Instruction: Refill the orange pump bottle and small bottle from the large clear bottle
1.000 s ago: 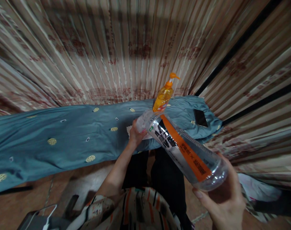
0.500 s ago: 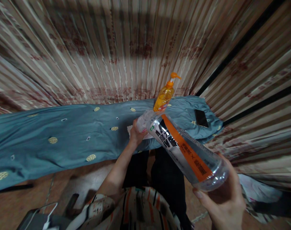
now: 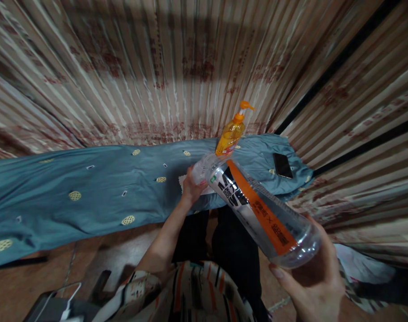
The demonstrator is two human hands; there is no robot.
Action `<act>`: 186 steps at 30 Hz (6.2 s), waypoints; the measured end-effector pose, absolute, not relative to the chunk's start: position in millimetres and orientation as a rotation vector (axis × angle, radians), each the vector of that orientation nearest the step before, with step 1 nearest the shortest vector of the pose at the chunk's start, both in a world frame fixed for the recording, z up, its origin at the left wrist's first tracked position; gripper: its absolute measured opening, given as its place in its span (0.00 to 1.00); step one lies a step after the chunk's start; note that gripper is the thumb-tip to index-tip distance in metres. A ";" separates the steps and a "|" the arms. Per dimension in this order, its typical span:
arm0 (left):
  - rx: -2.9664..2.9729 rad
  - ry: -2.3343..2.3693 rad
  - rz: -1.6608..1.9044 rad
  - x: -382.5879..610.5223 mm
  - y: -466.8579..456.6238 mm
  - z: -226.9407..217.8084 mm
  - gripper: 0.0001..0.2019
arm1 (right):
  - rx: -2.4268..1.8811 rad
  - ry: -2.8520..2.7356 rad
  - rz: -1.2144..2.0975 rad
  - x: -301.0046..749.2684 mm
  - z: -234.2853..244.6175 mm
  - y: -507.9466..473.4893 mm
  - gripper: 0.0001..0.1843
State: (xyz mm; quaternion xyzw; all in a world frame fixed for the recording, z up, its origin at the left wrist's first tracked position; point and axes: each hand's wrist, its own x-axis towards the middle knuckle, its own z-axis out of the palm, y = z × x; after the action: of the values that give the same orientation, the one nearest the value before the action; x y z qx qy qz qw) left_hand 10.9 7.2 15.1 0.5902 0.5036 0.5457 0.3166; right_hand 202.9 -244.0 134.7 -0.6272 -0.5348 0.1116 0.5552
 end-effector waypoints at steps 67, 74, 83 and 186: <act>1.591 1.331 1.435 10.9 4.0 19.8 0.26 | -1.460 -1.296 0.242 198.9 155.9 -240.0 0.54; 1.545 1.334 1.428 10.3 3.7 20.4 0.27 | -1.435 -1.266 0.281 196.8 154.5 -238.8 0.53; 1.565 1.343 1.417 10.3 3.6 21.9 0.27 | -1.437 -1.313 0.229 197.8 156.7 -238.2 0.53; 1.595 1.358 1.391 10.1 2.9 24.5 0.27 | -1.460 -1.293 0.222 190.4 161.4 -238.6 0.52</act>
State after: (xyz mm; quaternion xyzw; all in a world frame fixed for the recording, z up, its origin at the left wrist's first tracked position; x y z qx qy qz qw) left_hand 10.1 2.9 24.5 0.6033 0.5138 0.5261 0.3085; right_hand 190.4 -238.6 161.4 -0.6182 -0.5475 0.0940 0.5561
